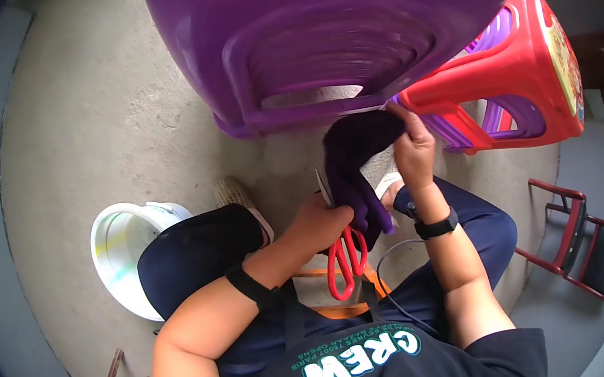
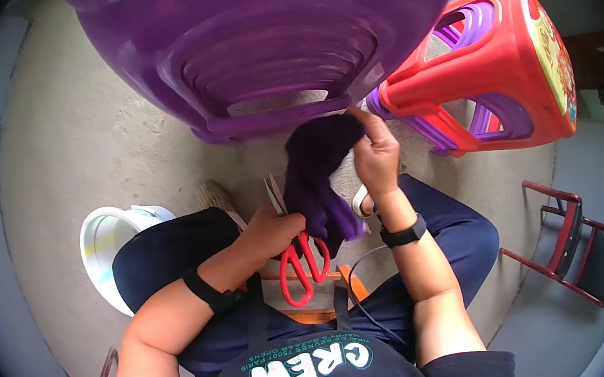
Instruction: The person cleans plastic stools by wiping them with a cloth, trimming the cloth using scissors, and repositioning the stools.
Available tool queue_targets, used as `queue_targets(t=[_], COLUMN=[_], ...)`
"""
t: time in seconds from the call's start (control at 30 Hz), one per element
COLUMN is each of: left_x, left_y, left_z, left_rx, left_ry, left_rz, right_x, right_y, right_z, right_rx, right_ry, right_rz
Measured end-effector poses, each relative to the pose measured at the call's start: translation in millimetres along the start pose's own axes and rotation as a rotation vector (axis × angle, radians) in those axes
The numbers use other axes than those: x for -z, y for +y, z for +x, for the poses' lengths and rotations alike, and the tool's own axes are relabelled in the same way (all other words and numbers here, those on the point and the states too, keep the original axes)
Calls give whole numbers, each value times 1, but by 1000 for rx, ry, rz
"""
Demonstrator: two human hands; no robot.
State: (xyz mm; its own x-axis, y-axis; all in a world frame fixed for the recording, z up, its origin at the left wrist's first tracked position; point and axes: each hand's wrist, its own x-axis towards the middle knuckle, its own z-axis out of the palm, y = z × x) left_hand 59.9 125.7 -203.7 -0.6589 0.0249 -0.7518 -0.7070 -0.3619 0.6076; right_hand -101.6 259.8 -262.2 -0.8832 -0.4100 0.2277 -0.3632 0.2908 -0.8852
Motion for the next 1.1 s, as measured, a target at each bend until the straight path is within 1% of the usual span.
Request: queue_targets(t=[0.03, 0.07, 0.1, 0.17, 0.2, 0.23, 0.27, 0.3, 0.37, 0.47, 0.5, 0.53, 0.6, 0.7, 0.8, 0.9, 1.0, 1.1], left_x=[-1, -2, -2, 1, 1, 0, 0, 3, 6, 10, 11, 11, 11, 15, 13, 12, 15, 20], left_y=[-2, -4, -3, -13, -21, -28, -34, -20, -23, -27, -28, -29, -26, -15, -18, -24, -25, -20], left_z=[1, 1, -2, -1, 1, 2, 3, -7, -5, 0, 2, 0, -5, -16, -21, -23, -26, -29], left_rx=[-43, -62, -81, -103, -130, -158, -184, -153, -159, -143, -131, -134, -146, -162, -216, -286, -331, -292], left_ry=[28, 3, -24, -107, -104, -100, -94, -77, -83, -99, -105, -92, -54, -130, -169, -113, -60, -71], left_rz=[0, 24, 48, 146, 157, 166, 174, 223, 185, 172, 172, 170, 177, 280, 417, 457, 472, 391], right_x=[-4, -8, -21, -16, -14, -14, -8, -5, -8, -14, -23, -30, -44, -62, -63, -72, -81, -83], right_y=[3, 7, 13, 14, 9, 3, 8, 5, -2, 23, 26, 27, 20, 16, 5, -5, -15, -20], right_z=[2, 4, 2, 1, 4, 9, 11, 16, 21, 16, 15, 10, 5, 6, 15, 20, 25, 29], right_rx=[152, 304, 141, -243, -433, -399, -339, -290, -202, -51, 33, 23, -112, -110, 162, 237, 400, 447], right_ry=[-47, -94, -6, 102, 155, 221, 247, 285, 358, 146, 98, 49, 79, 87, 31, 13, -115, -236], right_rz=[-144, -288, -111, 194, 345, 343, 480, 450, 358, 190, 26, -117, -9, 106, -381, -516, -528, -560])
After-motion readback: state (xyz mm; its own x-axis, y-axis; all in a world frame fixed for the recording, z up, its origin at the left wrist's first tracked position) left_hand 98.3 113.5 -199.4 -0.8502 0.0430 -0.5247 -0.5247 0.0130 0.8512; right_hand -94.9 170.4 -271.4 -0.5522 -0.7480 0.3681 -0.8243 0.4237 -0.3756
